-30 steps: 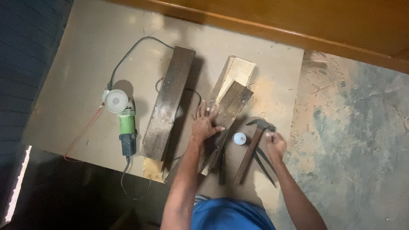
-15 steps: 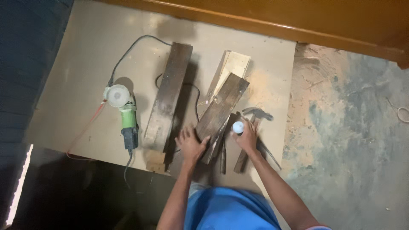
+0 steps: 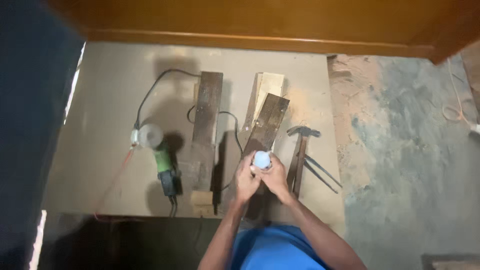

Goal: The person applies glue from a bottle onto wooden planks and joins them together on a workbench. They repeatedly apply glue, align the pieces, and press them to bond, handling the planks and glue bottle throughout.

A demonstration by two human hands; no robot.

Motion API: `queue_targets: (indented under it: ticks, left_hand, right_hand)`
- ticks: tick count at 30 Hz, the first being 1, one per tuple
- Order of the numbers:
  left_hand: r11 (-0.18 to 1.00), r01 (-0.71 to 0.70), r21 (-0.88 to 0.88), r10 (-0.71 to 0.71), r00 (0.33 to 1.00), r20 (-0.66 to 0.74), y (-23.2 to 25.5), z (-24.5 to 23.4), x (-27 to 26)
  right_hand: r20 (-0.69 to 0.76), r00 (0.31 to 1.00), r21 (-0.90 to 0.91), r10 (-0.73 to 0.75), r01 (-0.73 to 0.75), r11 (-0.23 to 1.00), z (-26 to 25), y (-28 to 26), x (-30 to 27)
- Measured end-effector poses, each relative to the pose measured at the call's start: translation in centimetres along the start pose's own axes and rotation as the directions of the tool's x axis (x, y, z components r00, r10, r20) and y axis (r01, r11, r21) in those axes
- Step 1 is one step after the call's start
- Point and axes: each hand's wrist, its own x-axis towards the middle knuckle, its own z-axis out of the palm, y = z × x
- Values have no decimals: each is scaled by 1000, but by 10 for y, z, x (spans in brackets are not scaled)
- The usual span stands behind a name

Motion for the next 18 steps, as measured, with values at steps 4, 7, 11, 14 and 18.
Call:
queue_targets:
  ticks: [4,7,11,14,18]
  left_hand:
    - [959,30,283,-71,988,135,6,-47,39]
    - [974,22,227,-52,990,129,-68,-35,87]
    - [875,-64,480,-55,972,229,-90,-35,146]
    - [802,-136,581,-59,951,303,-104,-28,174]
    - [798,-165,579,-114,903,414,-134,-6,204]
  right_hand:
    - [122,989,-111,85,-72,991,-2,-33,1]
    - [169,974,-386,154,-78,919,13,-34,3]
    - [303,873,-620,382,-124,775,7,-88,-16]
    - [279,865,-655,416,-145,741,12,-91,-15]
    - [247,874,-650,418,-171,741,23,-76,-9]
